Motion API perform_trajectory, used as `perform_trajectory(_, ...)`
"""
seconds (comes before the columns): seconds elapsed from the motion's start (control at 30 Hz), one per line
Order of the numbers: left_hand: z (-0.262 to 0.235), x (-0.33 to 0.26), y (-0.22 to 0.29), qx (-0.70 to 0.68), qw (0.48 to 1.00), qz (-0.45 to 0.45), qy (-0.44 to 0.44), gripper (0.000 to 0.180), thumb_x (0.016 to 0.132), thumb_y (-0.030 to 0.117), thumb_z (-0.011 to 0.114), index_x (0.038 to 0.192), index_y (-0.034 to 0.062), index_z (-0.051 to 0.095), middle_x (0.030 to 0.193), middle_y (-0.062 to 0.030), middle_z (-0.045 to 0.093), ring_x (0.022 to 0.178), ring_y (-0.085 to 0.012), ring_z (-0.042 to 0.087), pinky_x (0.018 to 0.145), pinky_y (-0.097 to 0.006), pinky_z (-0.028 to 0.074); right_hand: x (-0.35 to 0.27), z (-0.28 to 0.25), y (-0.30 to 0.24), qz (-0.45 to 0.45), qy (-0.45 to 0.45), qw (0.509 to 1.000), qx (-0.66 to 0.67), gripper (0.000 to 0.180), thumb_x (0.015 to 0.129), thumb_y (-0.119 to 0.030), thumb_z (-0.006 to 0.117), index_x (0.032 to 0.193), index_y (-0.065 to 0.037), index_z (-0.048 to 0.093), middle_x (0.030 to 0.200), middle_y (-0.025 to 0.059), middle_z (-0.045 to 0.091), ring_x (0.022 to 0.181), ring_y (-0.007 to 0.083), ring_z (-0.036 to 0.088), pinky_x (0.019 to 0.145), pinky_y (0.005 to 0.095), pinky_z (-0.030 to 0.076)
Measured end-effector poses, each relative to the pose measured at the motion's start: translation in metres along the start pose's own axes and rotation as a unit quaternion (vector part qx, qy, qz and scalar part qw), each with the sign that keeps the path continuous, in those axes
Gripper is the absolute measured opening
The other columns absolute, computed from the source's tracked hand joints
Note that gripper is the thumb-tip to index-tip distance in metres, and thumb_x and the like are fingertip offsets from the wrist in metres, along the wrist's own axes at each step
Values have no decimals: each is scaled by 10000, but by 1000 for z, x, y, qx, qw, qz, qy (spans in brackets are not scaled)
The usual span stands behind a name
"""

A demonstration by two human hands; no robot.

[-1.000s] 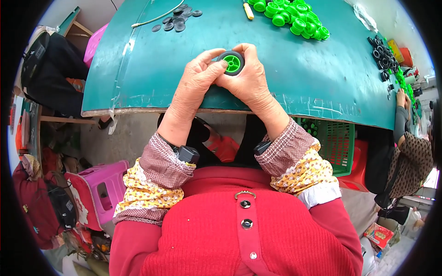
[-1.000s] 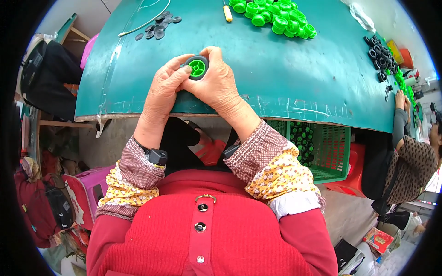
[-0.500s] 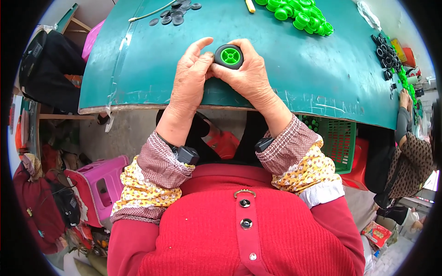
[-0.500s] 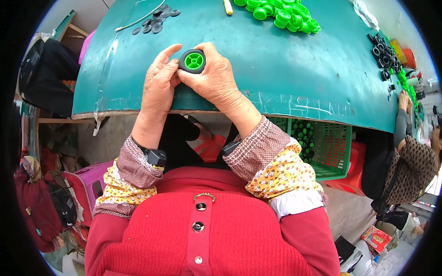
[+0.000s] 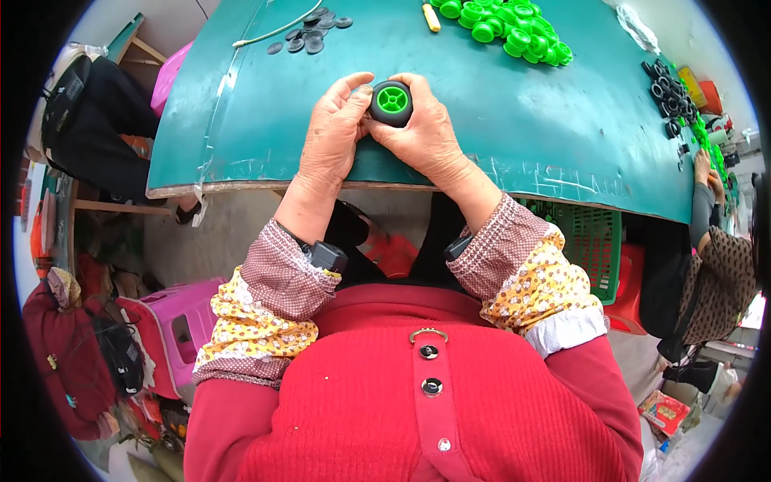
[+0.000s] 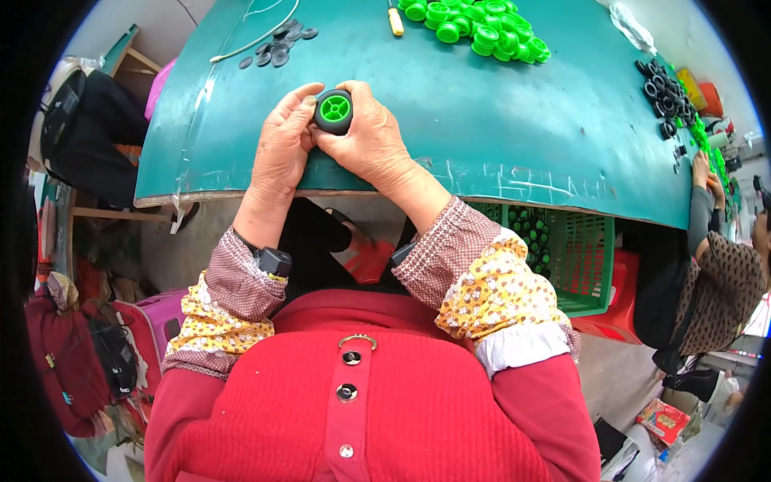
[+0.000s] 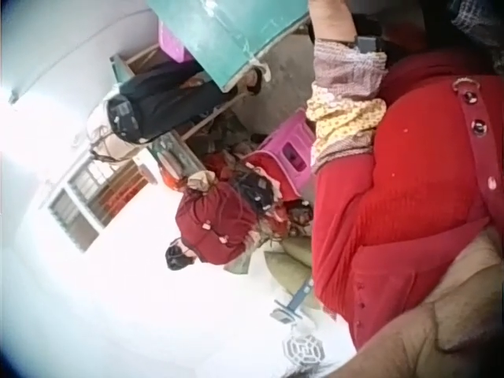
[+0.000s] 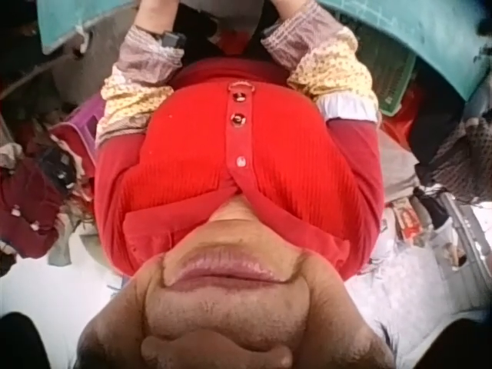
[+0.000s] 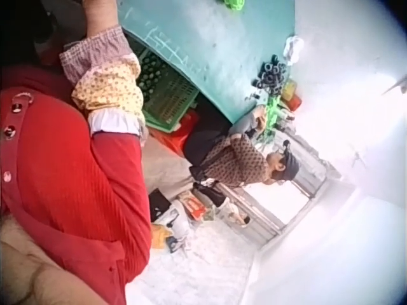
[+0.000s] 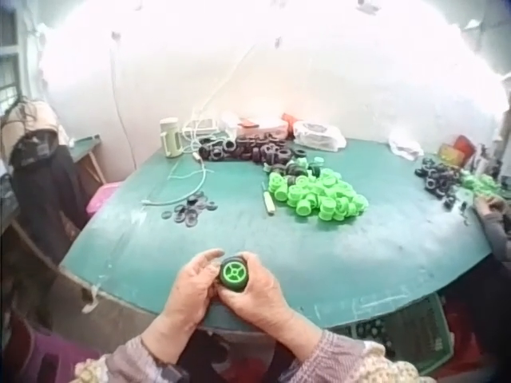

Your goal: Assembling plastic components by inserting green caps into black rings at a workstation.

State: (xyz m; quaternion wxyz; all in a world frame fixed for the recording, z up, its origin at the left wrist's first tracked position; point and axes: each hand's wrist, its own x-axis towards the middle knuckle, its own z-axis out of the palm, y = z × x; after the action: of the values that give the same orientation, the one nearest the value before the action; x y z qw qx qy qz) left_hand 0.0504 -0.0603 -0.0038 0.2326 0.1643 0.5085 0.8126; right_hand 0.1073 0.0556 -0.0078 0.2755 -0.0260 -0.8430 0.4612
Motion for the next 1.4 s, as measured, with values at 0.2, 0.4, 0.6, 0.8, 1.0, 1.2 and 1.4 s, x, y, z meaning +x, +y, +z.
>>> perform_trajectory(0.2, 8, -6, 2, 17, 993, -57, -99, 314, 838, 192, 561, 1062, -27, 537, 932, -59, 595, 812, -95, 580, 703, -220, 487, -9, -16, -4, 12, -15, 998, -63, 615, 608, -200, 749, 1108, -35, 433, 952, 151, 570, 868, 260, 584, 767, 336, 467)
perform_trajectory(0.4, 6, -5, 5, 25, 987, -104, -120, 303, 783, 142, 599, 1028, -28, 543, 894, -65, 598, 772, -107, 591, 669, -220, 503, -5, -33, 5, -101, -91, 989, -60, 769, 574, -185, 769, 1219, -43, 376, 1100, 168, 492, 1040, 293, 487, 906, 356, 386)
perform_trajectory(0.6, 12, -7, 2, -8, 985, -99, -143, 289, 768, 158, 616, 985, -18, 546, 870, -46, 587, 748, -99, 581, 679, -223, 490, -1, -32, 3, -56, -62, 995, 45, 578, 562, -173, 774, 1072, -84, 517, 1001, 89, 542, 913, 211, 547, 810, 295, 442)
perform_trajectory(0.8, 16, -8, 4, -39, 982, -126, -138, 293, 750, 156, 627, 978, -6, 539, 846, -33, 578, 703, -84, 564, 657, -209, 483, -1, -29, 1, 2, -67, 997, 38, 453, 549, -167, 738, 942, -66, 537, 944, 97, 545, 897, 273, 518, 802, 355, 428)
perform_trajectory(1.0, 10, 0, 14, 18, 983, -134, -127, 246, 729, 131, 601, 924, -6, 541, 798, -32, 572, 667, -72, 553, 603, -200, 474, 5, -36, -3, -77, -105, 987, 97, 488, 588, -147, 733, 1013, -68, 506, 877, 58, 566, 830, 164, 548, 757, 295, 451)
perform_trajectory(1.2, 9, 7, 3, -22, 981, -143, -127, 253, 724, 163, 614, 892, -14, 547, 719, -32, 567, 585, -74, 536, 553, -193, 455, 7, -33, -7, 80, -72, 991, 84, 404, 602, -185, 720, 914, -57, 498, 826, 48, 557, 793, 123, 537, 722, 267, 454)
perform_trajectory(1.4, 3, 8, 2, -35, 981, -148, -117, 257, 776, 153, 578, 960, -22, 540, 801, -50, 583, 641, -93, 569, 600, -210, 485, 9, -27, -1, 12, -93, 992, 90, 402, 626, -175, 716, 941, -52, 500, 835, 49, 563, 781, 114, 537, 703, 264, 460)
